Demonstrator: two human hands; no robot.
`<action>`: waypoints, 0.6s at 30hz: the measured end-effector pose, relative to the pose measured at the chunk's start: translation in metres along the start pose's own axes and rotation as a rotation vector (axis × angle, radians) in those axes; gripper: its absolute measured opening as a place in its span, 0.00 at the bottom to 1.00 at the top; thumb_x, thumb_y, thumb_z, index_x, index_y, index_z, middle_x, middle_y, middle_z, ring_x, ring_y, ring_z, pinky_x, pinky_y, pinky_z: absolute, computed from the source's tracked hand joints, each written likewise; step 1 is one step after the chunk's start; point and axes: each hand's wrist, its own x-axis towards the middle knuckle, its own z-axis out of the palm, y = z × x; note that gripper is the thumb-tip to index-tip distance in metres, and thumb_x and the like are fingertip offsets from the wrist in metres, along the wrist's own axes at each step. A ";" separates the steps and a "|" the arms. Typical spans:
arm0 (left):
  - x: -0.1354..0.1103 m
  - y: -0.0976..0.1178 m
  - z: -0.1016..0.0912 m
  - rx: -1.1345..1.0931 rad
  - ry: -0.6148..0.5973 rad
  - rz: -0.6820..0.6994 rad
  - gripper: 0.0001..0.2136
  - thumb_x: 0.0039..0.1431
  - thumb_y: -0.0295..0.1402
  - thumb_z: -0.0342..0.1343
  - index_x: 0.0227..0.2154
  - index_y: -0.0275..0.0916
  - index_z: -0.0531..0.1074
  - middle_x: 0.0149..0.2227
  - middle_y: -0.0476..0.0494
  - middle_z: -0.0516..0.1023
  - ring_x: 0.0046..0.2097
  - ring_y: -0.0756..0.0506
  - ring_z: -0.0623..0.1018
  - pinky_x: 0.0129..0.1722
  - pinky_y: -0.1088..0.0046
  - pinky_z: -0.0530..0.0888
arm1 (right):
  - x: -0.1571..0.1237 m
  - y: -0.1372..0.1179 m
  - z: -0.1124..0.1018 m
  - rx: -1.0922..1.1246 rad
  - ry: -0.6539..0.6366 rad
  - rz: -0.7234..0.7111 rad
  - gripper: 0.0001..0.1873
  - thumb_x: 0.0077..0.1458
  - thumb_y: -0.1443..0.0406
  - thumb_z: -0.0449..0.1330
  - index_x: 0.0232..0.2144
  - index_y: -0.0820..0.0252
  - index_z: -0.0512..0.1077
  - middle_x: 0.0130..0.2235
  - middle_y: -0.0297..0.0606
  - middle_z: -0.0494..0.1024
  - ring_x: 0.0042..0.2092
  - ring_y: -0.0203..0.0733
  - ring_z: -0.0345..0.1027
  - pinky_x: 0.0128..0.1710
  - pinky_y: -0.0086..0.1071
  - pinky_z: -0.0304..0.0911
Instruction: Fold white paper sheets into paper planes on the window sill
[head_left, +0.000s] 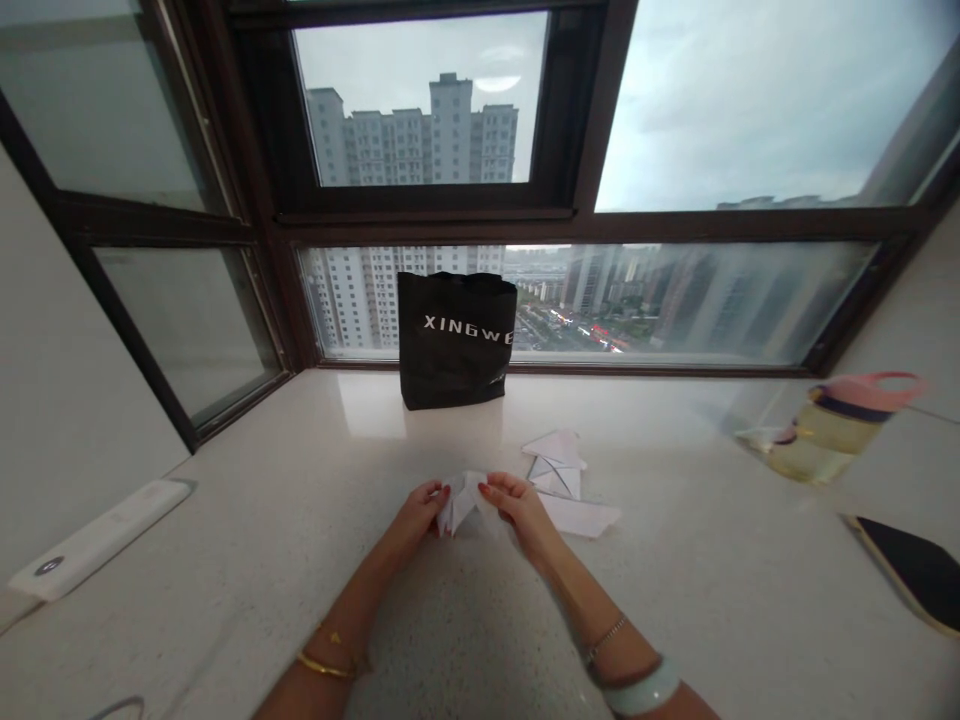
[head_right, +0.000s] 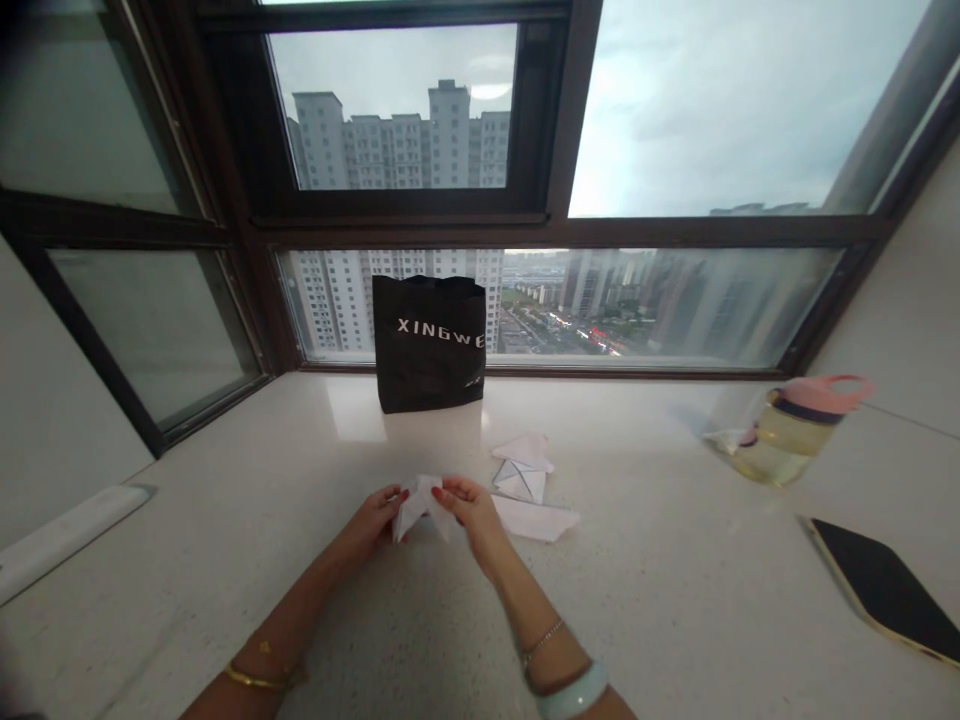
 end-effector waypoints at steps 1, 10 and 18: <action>-0.002 0.000 -0.001 -0.027 -0.011 -0.012 0.19 0.48 0.48 0.51 0.34 0.36 0.65 0.20 0.51 0.71 0.17 0.54 0.67 0.16 0.81 0.59 | 0.000 0.001 0.001 -0.054 -0.017 0.007 0.16 0.35 0.56 0.65 0.27 0.60 0.74 0.23 0.34 0.75 0.24 0.35 0.65 0.25 0.29 0.56; -0.015 0.009 0.005 -0.104 -0.056 -0.123 0.24 0.49 0.42 0.48 0.49 0.39 0.56 0.22 0.52 0.70 0.19 0.52 0.71 0.16 0.81 0.59 | -0.002 0.003 0.005 -0.636 0.123 -0.236 0.08 0.38 0.60 0.61 0.24 0.56 0.75 0.22 0.31 0.73 0.21 0.33 0.56 0.23 0.29 0.49; -0.008 0.005 0.007 -0.063 -0.102 -0.030 0.20 0.47 0.48 0.46 0.33 0.35 0.66 0.20 0.51 0.69 0.18 0.52 0.71 0.14 0.80 0.60 | -0.004 0.004 0.006 -0.713 0.213 -0.319 0.08 0.41 0.59 0.60 0.24 0.56 0.74 0.22 0.34 0.72 0.24 0.37 0.57 0.26 0.32 0.52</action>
